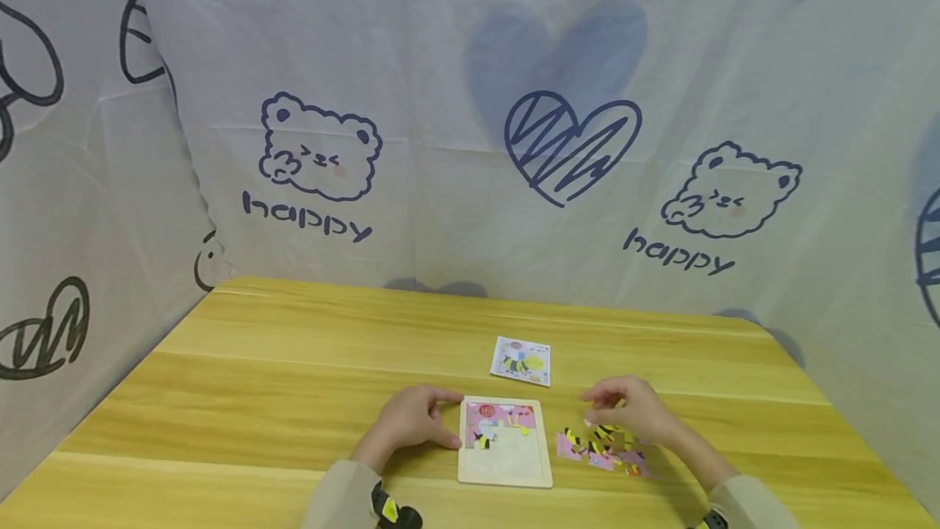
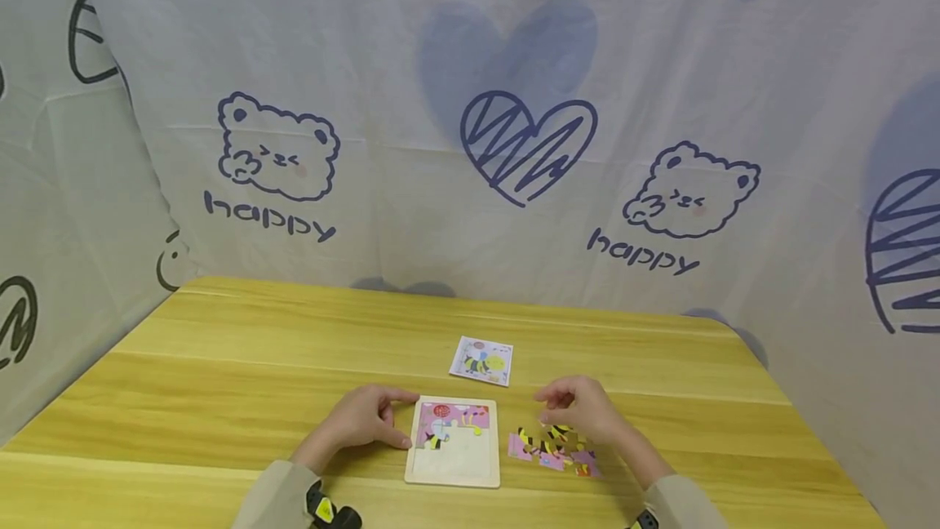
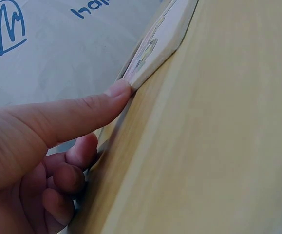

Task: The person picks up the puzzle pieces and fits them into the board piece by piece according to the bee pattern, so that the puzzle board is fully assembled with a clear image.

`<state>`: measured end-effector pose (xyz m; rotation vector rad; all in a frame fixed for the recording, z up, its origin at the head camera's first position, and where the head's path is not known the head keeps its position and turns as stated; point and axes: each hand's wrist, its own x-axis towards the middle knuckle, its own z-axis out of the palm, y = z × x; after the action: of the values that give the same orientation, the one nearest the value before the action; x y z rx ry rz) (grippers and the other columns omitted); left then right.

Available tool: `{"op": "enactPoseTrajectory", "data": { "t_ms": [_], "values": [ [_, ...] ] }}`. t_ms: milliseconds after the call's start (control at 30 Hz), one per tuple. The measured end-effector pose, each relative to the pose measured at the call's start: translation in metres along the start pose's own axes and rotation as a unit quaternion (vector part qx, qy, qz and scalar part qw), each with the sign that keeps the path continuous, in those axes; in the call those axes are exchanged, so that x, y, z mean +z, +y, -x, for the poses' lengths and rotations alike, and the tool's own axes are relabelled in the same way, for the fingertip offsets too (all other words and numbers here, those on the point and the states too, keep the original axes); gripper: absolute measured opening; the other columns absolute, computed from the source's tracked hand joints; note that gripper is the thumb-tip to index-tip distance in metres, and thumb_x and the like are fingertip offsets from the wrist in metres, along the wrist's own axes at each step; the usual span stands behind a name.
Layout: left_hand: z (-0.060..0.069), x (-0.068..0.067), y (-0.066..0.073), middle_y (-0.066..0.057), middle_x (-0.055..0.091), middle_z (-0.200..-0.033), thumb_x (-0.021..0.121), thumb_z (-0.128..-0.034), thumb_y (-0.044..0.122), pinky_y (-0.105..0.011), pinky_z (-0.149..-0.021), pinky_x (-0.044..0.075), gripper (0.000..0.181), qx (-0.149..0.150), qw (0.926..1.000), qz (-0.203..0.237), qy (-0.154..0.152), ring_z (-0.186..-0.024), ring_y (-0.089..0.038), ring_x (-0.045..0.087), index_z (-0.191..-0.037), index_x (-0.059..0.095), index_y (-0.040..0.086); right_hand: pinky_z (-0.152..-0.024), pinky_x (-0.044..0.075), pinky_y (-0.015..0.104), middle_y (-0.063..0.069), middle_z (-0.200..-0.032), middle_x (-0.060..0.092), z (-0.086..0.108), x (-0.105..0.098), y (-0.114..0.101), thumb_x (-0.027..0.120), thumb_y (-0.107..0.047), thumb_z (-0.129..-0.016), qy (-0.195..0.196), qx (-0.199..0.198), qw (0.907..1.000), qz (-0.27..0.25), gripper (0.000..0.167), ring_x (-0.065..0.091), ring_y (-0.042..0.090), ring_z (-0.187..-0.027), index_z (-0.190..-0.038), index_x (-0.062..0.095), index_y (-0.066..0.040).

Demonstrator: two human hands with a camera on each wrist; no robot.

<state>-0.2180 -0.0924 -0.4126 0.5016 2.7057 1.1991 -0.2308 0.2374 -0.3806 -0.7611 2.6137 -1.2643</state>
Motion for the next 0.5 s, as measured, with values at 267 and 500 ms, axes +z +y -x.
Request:
{"op": "enactPoseTrajectory", "data": {
  "t_ms": [267,500],
  "values": [
    [0.0,0.001,-0.001,0.005,0.047,-0.052,0.082,-0.0592,0.023,-0.024,-0.045,0.03,0.059,0.009,1.0,0.003,0.001,-0.044,-0.007,0.038,-0.113,0.062,0.009,-0.059,0.044,0.024,0.011,-0.079,0.06,0.007,-0.011,0.014,0.069,0.0,-0.074,-0.017,0.016,0.9997,0.006,0.029,0.05,0.007,-0.067,-0.098,0.061,0.014],
    [0.0,0.001,-0.002,0.006,0.047,-0.052,0.082,-0.0591,0.023,-0.024,-0.046,0.031,0.059,0.015,0.9999,0.0,0.002,-0.044,-0.007,0.039,-0.113,0.063,0.009,-0.05,0.043,0.021,0.011,-0.082,0.059,0.007,-0.015,0.02,0.069,-0.003,-0.074,-0.043,0.045,0.9981,-0.005,0.032,0.05,0.009,-0.067,-0.1,0.06,0.013]
  ]
}}
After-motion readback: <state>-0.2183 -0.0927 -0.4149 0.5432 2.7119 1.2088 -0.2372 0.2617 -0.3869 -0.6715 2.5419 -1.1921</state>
